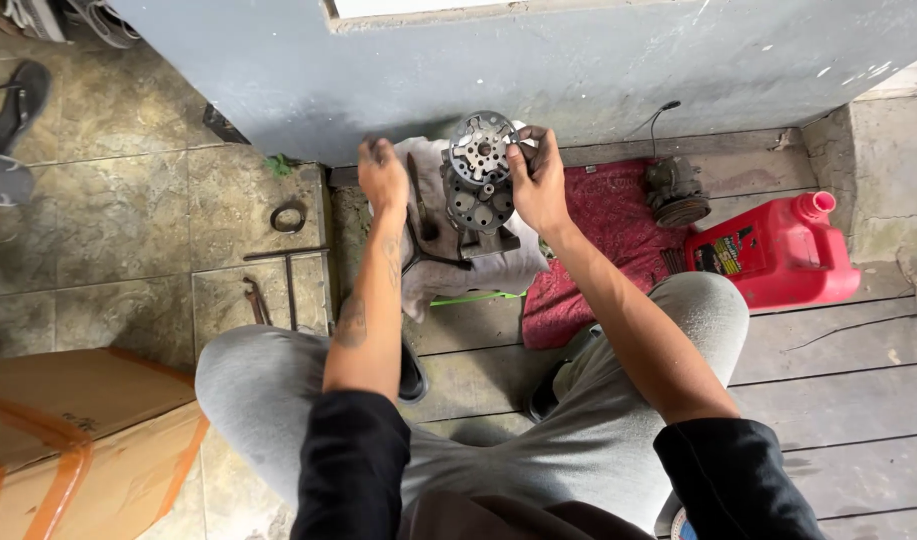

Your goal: Disassembling and inspecting an automotive air conditioning compressor

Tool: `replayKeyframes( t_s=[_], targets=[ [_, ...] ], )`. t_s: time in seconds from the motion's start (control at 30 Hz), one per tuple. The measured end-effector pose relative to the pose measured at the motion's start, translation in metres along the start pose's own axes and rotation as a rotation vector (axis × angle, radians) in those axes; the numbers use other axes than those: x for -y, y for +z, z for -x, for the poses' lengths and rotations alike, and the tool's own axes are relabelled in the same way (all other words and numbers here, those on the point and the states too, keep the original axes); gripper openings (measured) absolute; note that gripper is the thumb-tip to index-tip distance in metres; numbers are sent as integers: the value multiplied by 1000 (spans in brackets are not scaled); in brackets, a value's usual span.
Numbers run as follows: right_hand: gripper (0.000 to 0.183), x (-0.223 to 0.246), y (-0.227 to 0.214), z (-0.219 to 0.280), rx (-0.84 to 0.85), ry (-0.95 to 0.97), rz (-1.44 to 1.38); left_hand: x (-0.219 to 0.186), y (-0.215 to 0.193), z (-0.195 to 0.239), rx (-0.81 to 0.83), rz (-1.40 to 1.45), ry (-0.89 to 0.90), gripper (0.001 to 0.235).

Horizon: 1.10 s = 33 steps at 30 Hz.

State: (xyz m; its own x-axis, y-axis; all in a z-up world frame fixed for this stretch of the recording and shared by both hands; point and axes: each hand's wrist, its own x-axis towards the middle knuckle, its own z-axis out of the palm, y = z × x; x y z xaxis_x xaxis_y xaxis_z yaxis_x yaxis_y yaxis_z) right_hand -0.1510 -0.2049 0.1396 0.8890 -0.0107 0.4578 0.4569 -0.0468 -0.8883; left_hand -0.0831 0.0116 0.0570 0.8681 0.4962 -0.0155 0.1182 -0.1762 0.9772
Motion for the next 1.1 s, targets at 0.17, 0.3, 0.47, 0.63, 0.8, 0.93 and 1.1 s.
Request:
replayKeyframes(
  t_s=[0.17,0.3,0.47,0.63,0.8,0.93,1.1],
  targets=[
    [12,-10,-2,-1,-1,11,-16,-17,-35,61,13,753,-384,68],
    [12,-11,-2,-4,14,10,-25,-12,-37,102,212,978,-554,79],
    [11,-10,-1,-3,18,20,-9,-36,-52,153,161,998,-657,80],
    [12,-9,0,-6,24,3,-24,63,-32,171,-82,1169,-883,86],
    [15,4,3,-3,5,77,8,63,-36,191,-239,1164,-1062,73],
    [15,5,4,-3,4,101,-12,82,-70,225,-222,1194,-1067,90],
    [14,1,3,-3,-4,88,-27,40,-47,203,-225,1182,-1070,90]
  ],
)
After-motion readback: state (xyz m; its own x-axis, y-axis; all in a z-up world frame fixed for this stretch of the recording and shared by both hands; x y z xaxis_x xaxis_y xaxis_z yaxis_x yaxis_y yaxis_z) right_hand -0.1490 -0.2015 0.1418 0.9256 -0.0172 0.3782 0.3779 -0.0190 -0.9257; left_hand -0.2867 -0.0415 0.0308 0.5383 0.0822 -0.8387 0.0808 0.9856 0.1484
